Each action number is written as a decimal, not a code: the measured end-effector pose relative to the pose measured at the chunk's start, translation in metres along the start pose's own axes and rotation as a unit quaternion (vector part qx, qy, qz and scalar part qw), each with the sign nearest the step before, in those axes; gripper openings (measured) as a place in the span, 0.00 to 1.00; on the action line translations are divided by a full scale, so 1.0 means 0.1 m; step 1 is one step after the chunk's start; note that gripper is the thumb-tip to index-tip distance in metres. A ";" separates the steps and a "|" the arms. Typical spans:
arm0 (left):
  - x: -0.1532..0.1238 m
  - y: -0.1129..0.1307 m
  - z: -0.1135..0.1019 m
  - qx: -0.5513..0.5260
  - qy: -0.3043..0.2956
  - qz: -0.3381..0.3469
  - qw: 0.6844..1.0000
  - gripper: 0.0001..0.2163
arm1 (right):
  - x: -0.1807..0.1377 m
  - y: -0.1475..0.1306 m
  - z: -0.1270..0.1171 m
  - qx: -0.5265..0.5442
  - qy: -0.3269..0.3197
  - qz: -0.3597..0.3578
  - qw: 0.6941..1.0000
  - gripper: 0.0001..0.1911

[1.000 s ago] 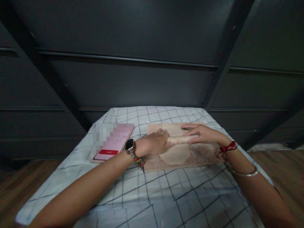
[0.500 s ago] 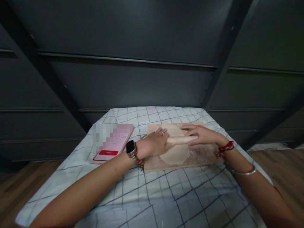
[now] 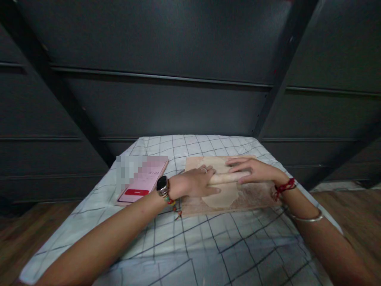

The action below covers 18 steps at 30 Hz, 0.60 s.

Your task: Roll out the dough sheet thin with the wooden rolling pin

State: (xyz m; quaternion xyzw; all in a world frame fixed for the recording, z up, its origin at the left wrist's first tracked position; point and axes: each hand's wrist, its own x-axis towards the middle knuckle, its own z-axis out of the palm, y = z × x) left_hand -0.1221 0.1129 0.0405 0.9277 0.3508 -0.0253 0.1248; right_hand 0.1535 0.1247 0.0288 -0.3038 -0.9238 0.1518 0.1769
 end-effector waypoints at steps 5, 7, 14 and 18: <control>0.26 -0.24 0.10 0.061 0.148 -0.105 0.981 0.28 | 0.12 0.03 0.21 -0.097 0.087 0.062 0.990 0.20; 0.28 -0.28 0.11 0.069 0.158 -0.139 0.975 0.28 | 0.13 -0.01 0.19 -0.090 0.096 0.078 0.988 0.20; 0.07 -0.06 0.03 0.020 0.023 0.006 1.000 0.28 | -0.02 -0.08 -0.03 -0.006 0.002 0.007 1.000 0.15; 0.23 -0.21 0.10 0.059 0.102 -0.083 0.989 0.26 | 0.05 0.04 0.13 -0.054 0.073 0.068 0.994 0.18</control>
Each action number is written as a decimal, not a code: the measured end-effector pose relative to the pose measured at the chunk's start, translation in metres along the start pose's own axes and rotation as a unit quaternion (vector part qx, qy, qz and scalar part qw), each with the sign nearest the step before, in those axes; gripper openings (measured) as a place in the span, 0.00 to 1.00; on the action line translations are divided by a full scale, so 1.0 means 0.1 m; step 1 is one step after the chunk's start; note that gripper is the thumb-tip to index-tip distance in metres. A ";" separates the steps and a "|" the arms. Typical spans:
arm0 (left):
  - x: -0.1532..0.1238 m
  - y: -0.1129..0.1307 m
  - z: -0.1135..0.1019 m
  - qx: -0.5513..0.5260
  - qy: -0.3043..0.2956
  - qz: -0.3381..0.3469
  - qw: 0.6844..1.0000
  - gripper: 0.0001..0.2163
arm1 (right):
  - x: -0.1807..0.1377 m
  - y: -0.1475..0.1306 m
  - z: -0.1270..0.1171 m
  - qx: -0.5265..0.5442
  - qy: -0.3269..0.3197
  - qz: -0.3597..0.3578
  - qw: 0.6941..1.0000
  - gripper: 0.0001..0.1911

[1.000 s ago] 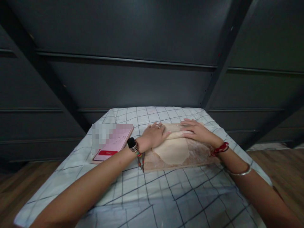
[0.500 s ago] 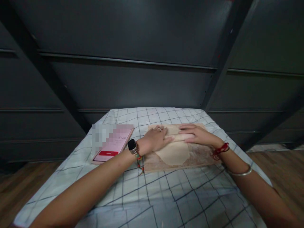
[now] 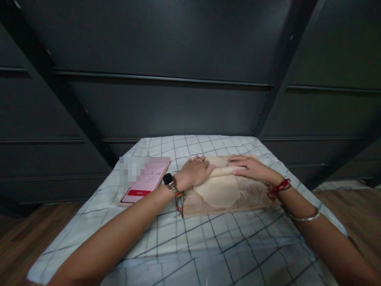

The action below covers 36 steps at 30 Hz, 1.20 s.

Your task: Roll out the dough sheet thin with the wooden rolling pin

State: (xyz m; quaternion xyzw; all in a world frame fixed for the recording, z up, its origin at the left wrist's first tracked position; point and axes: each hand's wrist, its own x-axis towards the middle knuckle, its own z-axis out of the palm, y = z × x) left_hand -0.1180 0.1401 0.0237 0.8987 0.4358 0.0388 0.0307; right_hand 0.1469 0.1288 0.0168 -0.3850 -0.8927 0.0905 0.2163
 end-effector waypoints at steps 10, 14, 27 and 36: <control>-0.10 0.02 -0.05 -0.040 -0.093 0.103 0.990 0.31 | -0.04 -0.01 -0.15 0.068 -0.093 -0.045 0.992 0.17; 0.04 -0.05 0.04 -0.018 -0.018 0.012 1.000 0.30 | 0.01 0.03 -0.01 0.016 0.015 0.022 1.000 0.18; 0.06 -0.07 -0.03 -0.043 -0.069 0.028 0.996 0.27 | 0.01 0.04 -0.01 0.035 -0.022 0.008 0.999 0.18; -0.01 -0.03 0.01 -0.041 -0.016 0.041 0.998 0.27 | -0.02 0.02 -0.08 0.049 -0.049 -0.029 0.997 0.18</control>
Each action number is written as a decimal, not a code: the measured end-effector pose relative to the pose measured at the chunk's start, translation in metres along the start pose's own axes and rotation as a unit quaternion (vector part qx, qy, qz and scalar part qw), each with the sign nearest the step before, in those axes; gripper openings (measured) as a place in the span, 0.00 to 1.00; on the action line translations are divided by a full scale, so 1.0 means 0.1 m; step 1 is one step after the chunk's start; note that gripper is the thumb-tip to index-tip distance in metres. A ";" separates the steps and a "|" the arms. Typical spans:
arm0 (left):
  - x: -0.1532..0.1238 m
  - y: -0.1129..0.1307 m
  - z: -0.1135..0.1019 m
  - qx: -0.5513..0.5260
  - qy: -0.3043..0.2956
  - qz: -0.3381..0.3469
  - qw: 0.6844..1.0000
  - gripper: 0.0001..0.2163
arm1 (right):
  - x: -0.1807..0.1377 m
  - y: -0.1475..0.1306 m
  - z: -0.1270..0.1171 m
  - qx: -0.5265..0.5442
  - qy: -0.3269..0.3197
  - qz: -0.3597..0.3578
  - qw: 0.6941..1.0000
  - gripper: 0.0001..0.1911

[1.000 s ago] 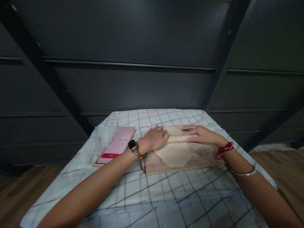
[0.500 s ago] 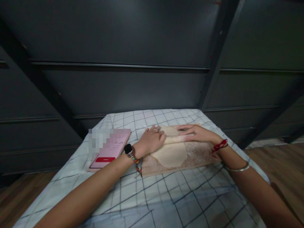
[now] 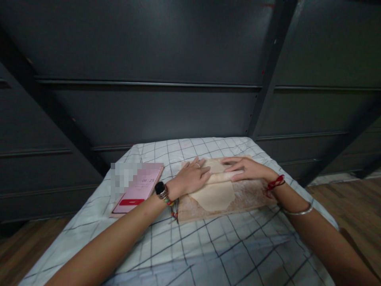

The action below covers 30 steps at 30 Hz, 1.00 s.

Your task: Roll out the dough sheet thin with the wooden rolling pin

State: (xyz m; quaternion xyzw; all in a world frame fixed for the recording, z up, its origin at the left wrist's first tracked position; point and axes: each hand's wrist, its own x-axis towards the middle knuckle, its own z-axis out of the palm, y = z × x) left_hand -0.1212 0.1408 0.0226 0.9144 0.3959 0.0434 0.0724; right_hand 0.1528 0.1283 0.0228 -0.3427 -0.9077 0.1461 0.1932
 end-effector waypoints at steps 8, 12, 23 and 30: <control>0.08 -0.07 0.00 0.033 0.038 -0.086 0.995 0.32 | 0.06 0.07 0.12 -0.073 0.121 0.080 0.987 0.19; 0.02 -0.04 -0.04 0.022 0.011 -0.063 0.998 0.31 | 0.00 0.08 0.03 -0.046 0.063 0.053 0.996 0.18; 0.02 0.02 -0.03 0.060 0.032 -0.074 0.995 0.33 | 0.03 0.08 0.08 -0.056 0.082 0.069 0.993 0.18; -0.03 0.06 -0.08 0.027 -0.016 0.051 0.998 0.29 | -0.03 0.08 -0.04 0.010 0.002 0.020 1.000 0.15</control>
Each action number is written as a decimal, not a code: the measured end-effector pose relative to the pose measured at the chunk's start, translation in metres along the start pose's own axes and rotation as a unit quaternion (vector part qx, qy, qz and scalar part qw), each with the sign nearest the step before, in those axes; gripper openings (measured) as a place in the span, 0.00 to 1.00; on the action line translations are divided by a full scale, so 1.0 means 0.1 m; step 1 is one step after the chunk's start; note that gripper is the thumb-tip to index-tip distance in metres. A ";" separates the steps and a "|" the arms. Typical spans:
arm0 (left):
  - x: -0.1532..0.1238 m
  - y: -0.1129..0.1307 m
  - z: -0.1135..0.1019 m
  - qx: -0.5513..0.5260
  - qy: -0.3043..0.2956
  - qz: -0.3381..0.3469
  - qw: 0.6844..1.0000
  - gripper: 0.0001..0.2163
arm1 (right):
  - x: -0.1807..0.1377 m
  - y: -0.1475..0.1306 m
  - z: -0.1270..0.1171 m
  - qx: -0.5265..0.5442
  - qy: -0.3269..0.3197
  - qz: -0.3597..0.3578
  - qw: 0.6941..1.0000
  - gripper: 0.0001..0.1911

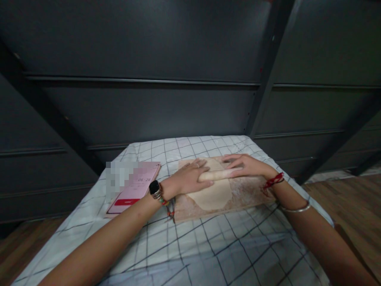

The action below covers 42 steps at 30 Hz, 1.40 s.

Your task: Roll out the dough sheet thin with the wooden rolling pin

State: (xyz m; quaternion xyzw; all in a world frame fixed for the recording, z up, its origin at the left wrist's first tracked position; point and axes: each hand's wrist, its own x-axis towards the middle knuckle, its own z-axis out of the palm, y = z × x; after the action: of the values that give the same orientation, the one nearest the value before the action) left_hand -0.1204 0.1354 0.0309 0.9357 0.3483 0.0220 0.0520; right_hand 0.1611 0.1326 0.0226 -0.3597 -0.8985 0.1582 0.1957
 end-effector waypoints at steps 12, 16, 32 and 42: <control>0.04 -0.01 0.03 0.023 0.048 -0.073 0.996 0.30 | 0.03 0.01 0.07 -0.036 0.076 0.030 0.996 0.17; 0.03 -0.01 -0.03 -0.005 -0.010 0.075 0.997 0.29 | 0.01 -0.01 0.04 0.034 0.005 -0.024 0.999 0.16; 0.03 -0.12 -0.03 -0.011 -0.005 0.091 0.996 0.26 | -0.01 0.02 0.02 0.036 -0.019 -0.031 0.999 0.15; 0.09 -0.11 0.08 0.041 0.067 -0.068 0.995 0.29 | 0.06 0.02 0.06 -0.061 0.086 0.028 0.994 0.15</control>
State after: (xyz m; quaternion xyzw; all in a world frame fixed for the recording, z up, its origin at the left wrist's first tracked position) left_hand -0.1205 0.1486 0.0220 0.9078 0.4140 0.0666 -0.0080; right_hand 0.1554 0.1371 0.0176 -0.4080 -0.8760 0.0769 0.2454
